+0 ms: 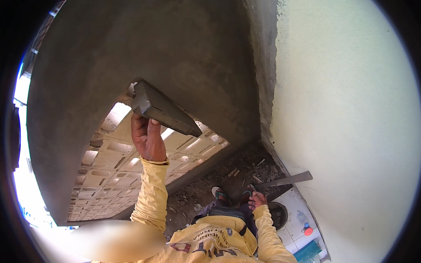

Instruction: Smooth wet plaster on a wall surface around a ventilation block section.

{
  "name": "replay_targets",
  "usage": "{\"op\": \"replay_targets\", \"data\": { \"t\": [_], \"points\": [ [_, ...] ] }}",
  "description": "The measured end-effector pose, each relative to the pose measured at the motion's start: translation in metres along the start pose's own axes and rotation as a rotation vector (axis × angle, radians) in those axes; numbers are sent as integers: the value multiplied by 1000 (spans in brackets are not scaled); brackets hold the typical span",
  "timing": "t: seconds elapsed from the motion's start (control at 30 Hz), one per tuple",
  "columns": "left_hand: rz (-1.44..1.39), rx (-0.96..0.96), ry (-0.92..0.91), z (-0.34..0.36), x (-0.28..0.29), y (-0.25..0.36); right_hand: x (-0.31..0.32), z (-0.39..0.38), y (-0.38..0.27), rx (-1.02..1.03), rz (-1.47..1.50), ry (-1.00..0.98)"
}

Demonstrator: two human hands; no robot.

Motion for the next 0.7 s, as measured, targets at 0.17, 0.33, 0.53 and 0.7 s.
{"op": "replay_targets", "data": {
  "t": [0.17,0.33,0.53,0.7],
  "points": [
    [8,-5,-34,5,-6,-6,1,7,14,-27,-2,-17],
    [21,-7,-6,-3,-3,-19,4,6,26,-26,13,11],
    [43,18,-28,-27,-2,-50,17,9,39,-49,-6,23],
    [50,116,-93,-61,3,-100,20,6,39,-73,-17,43]
  ]
}}
Point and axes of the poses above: each hand's wrist, its own z-axis towards the middle knuckle, its own x-axis out of the back of the hand, y = z × x, the point moved 1 cm from there along z, towards the middle knuckle
